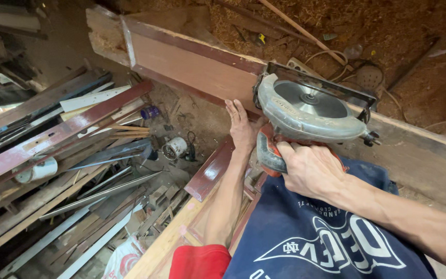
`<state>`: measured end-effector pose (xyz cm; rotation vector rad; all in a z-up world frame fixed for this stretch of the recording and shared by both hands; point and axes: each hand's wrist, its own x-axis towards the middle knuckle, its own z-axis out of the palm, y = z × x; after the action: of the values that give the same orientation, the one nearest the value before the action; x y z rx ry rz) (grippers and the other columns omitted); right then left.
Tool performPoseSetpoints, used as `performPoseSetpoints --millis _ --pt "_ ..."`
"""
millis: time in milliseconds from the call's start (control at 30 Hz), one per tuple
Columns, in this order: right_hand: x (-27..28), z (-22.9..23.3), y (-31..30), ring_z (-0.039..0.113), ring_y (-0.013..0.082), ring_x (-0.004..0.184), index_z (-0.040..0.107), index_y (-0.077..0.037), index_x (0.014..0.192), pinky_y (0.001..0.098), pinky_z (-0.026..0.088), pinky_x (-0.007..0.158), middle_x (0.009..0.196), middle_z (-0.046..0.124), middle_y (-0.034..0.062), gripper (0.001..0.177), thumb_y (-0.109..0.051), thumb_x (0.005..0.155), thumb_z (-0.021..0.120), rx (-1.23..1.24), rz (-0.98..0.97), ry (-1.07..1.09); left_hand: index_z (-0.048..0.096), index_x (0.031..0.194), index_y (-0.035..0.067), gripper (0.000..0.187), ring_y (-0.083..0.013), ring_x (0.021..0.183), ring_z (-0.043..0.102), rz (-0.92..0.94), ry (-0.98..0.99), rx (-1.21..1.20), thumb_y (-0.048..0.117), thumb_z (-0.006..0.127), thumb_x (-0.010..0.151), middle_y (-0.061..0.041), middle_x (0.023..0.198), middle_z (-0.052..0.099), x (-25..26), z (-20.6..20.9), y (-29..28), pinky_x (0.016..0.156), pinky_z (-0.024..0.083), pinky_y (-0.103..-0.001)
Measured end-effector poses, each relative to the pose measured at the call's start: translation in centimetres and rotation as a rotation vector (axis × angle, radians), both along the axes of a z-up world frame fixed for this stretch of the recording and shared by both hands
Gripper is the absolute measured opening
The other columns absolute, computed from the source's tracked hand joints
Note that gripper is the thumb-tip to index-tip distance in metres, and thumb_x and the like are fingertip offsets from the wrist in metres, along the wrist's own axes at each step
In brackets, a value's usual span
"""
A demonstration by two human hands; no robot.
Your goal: The person measures and marks a wooden plank with a tape measure and pencil, then uses a circular saw to cut the plank. The person then uses a hand planer to smooth the cut edge of the plank.
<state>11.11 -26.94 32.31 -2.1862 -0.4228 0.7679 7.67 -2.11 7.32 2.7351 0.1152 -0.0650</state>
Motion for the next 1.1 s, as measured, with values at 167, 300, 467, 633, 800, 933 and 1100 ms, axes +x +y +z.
performPoseSetpoints --millis 167,300,467,633,800,933,1100 --pt "0.6 0.2 0.6 0.070 0.0461 0.075 0.061 -0.005 0.111 0.0547 0.056 0.073 0.081 0.072 0.0260 0.039 -0.013 0.073 0.068 -0.075 0.054 0.108 0.009 0.165 0.001 0.120 -0.0514 0.156 0.022 -0.005 -0.035 -0.038 0.051 0.081 0.083 -0.033 0.169 0.010 -0.2 -0.2 0.1 0.123 0.036 -0.048" --pt "0.6 -0.1 1.1 0.071 0.0447 0.075 0.063 -0.006 0.107 0.0540 0.057 0.071 0.086 0.072 0.0240 0.034 -0.012 0.074 0.067 0.016 0.018 0.060 0.009 0.165 0.001 0.117 -0.0498 0.157 0.021 -0.014 -0.046 -0.019 0.048 0.080 0.086 -0.031 0.170 0.010 -0.4 -0.1 0.6 0.124 0.036 -0.047" --pt "0.8 -0.3 1.4 0.070 0.0468 0.074 0.061 0.000 0.114 0.0548 0.056 0.068 0.086 0.071 0.0274 0.049 -0.011 0.067 0.069 0.096 -0.045 -0.116 0.009 0.165 0.001 0.113 -0.0497 0.156 0.021 0.015 0.002 -0.055 0.042 0.080 0.086 -0.030 0.170 0.010 -0.4 0.4 0.0 0.122 0.037 -0.047" --pt "1.2 -0.4 1.8 0.070 0.0457 0.074 0.062 -0.006 0.117 0.0542 0.056 0.071 0.083 0.072 0.0247 0.045 -0.014 0.073 0.069 -0.006 0.032 0.074 0.008 0.164 0.001 0.114 -0.0485 0.157 0.019 0.017 -0.013 -0.071 0.043 0.079 0.085 -0.030 0.170 0.009 -0.4 0.6 -0.1 0.122 0.038 -0.045" --pt "1.6 -0.3 2.4 0.070 0.0458 0.073 0.062 -0.005 0.111 0.0544 0.056 0.071 0.081 0.071 0.0251 0.040 -0.014 0.072 0.069 -0.026 0.039 0.043 0.009 0.164 0.002 0.109 -0.0472 0.157 0.017 0.031 0.018 -0.047 0.044 0.075 0.088 -0.026 0.171 0.008 -0.2 0.1 0.0 0.120 0.040 -0.045" --pt "1.9 -0.4 2.8 0.069 0.0472 0.071 0.062 -0.004 0.114 0.0556 0.056 0.070 0.080 0.071 0.0269 0.046 -0.012 0.068 0.070 -0.002 0.028 0.014 0.010 0.165 0.002 0.101 -0.0474 0.160 0.016 0.046 0.053 -0.071 0.039 0.070 0.093 -0.025 0.174 0.006 -0.5 -0.6 0.3 0.118 0.043 -0.043" --pt "2.3 -0.6 3.3 0.070 0.0469 0.073 0.063 -0.006 0.110 0.0558 0.056 0.071 0.078 0.071 0.0260 0.042 -0.013 0.070 0.070 -0.027 0.057 0.051 0.007 0.165 0.001 0.101 -0.0482 0.158 0.015 0.019 -0.004 -0.101 0.035 0.069 0.093 -0.026 0.172 0.005 -0.9 -1.1 0.1 0.122 0.039 -0.045"
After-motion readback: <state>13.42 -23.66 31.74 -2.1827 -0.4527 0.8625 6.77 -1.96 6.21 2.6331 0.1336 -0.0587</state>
